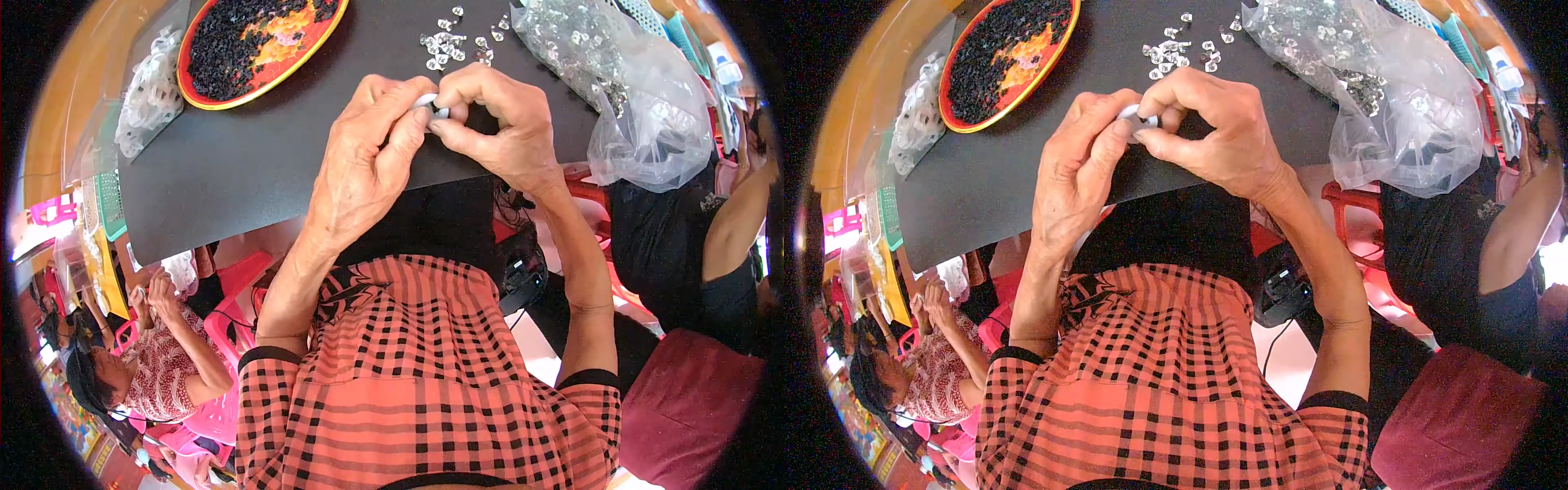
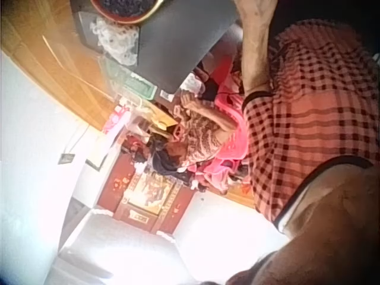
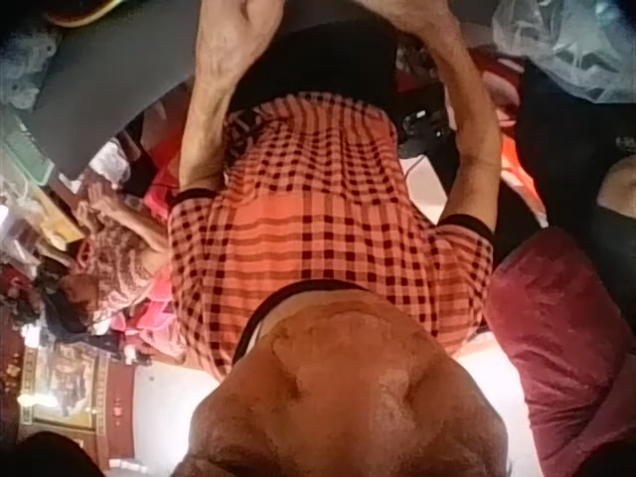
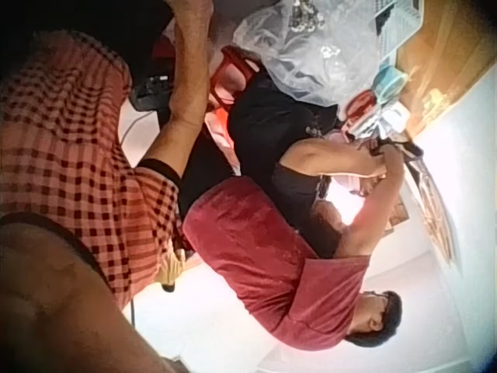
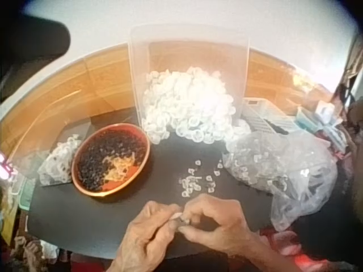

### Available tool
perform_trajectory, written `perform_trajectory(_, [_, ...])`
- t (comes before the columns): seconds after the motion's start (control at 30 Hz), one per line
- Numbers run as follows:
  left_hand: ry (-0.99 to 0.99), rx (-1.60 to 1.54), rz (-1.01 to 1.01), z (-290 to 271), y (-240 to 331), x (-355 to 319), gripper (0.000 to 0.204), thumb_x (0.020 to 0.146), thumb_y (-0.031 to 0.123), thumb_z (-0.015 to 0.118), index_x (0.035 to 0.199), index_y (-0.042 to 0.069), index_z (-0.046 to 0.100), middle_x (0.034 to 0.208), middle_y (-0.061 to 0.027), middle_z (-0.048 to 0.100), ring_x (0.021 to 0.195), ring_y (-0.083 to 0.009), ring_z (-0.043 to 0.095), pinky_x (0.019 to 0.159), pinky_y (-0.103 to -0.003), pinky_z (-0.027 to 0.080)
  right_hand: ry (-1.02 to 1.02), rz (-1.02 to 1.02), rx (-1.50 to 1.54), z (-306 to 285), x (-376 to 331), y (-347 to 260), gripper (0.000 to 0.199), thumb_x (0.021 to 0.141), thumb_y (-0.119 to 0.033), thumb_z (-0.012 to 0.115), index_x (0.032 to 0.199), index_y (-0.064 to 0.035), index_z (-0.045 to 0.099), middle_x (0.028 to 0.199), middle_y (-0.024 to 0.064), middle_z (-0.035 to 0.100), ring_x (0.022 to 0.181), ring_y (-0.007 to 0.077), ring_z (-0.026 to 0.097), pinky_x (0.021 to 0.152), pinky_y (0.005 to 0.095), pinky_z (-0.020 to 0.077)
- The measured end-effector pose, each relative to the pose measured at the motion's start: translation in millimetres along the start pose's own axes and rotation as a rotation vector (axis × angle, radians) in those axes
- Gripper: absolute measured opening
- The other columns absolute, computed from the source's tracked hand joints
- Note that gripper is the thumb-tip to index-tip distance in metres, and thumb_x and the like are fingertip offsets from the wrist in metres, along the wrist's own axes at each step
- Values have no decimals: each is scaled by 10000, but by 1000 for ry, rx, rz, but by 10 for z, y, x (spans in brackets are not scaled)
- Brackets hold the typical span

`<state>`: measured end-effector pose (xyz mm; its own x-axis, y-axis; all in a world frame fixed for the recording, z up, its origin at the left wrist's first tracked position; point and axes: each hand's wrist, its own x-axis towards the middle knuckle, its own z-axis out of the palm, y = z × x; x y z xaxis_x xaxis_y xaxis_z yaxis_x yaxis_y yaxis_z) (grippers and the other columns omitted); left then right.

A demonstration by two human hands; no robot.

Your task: Manually assembling small plastic and metal components into a base at a workbench.

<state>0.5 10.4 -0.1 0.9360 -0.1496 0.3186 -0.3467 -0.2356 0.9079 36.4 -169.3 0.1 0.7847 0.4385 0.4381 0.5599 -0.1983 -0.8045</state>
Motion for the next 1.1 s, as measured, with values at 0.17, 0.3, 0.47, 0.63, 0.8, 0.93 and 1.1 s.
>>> perform_trajectory(0.17, [-23,-336,-253,55,-5,-27,215,946,81,507,1107,-44,574,898,-82,610,681,-125,586,651,-250,480,35,36,13,18,-2,37,158,744,-3,726,860,-10,619,777,44,656,664,96,636,598,239,507])
perform_trajectory(0.3, [-14,-597,-331,42,-63,-6,250,947,95,529,1156,-42,543,891,-100,639,730,-130,616,685,-250,503,54,168,173,29,-13,48,111,789,6,696,879,-5,631,797,47,673,723,78,643,625,222,519])
perform_trajectory(0.47, [-18,-804,-393,-11,-76,16,257,929,104,573,1146,-34,572,924,-96,649,784,-139,628,707,-251,519,114,163,313,56,-4,45,99,814,20,675,901,2,633,804,26,665,746,64,631,659,221,521])
perform_trajectory(0.63, [3,-783,-400,-11,-43,25,245,922,114,595,1120,-27,609,940,-87,647,792,-131,626,686,-243,527,94,185,379,42,-24,88,98,838,29,655,931,9,631,837,10,657,787,57,617,685,215,515])
perform_trajectory(0.8, [15,-750,-416,-53,-41,47,229,915,136,614,1076,-24,637,880,-58,640,745,-100,605,652,-234,516,28,-40,49,-23,28,56,230,757,20,715,970,-13,636,884,51,656,733,97,627,654,237,514])
perform_trajectory(0.93, [30,-657,-396,-126,-56,56,229,911,153,625,1059,-19,649,851,-41,635,710,-83,584,634,-222,492,14,-136,-69,-1,57,18,333,670,5,763,976,-48,642,881,67,649,664,132,601,629,253,513])
perform_trajectory(1.1, [19,-558,-404,-129,-6,56,212,906,176,636,1022,3,674,828,-9,630,709,-64,555,649,-213,469,49,-176,-107,27,52,-3,329,654,5,769,943,-59,623,852,50,641,654,134,600,606,252,505])
